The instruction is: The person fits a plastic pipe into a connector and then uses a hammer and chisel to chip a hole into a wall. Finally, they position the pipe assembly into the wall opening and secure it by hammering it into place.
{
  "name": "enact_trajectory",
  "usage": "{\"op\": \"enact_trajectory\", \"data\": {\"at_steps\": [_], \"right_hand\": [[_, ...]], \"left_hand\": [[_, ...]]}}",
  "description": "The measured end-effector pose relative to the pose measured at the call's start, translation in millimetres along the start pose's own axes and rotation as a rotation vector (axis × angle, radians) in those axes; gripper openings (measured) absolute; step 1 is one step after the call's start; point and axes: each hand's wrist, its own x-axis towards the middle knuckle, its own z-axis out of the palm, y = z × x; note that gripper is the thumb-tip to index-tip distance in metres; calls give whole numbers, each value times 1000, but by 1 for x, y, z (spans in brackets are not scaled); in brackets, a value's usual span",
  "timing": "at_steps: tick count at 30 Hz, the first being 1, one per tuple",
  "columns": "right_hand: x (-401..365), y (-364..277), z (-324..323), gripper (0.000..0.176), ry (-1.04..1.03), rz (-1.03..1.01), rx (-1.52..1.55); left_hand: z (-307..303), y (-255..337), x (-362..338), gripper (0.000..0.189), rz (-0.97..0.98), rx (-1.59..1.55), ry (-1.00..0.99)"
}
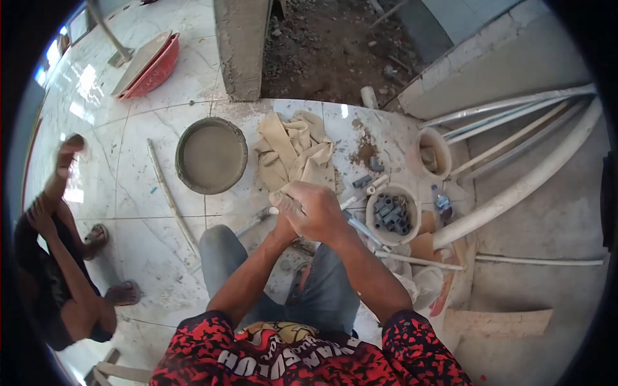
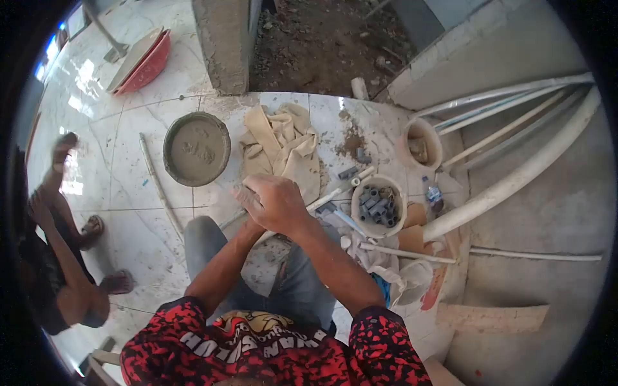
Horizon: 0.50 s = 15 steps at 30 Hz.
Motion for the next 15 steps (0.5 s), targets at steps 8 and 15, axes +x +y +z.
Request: {"op": "enact_trajectory", "data": {"at_steps": [8, 15], "right_hand": [[-74, -22, -94, 23, 469, 423, 473], [-144, -154, -218, 41, 251, 919, 997]], "left_hand": [[29, 134, 31, 25, -81, 256, -115], [99, 301, 49, 25, 108, 357, -229]]}}
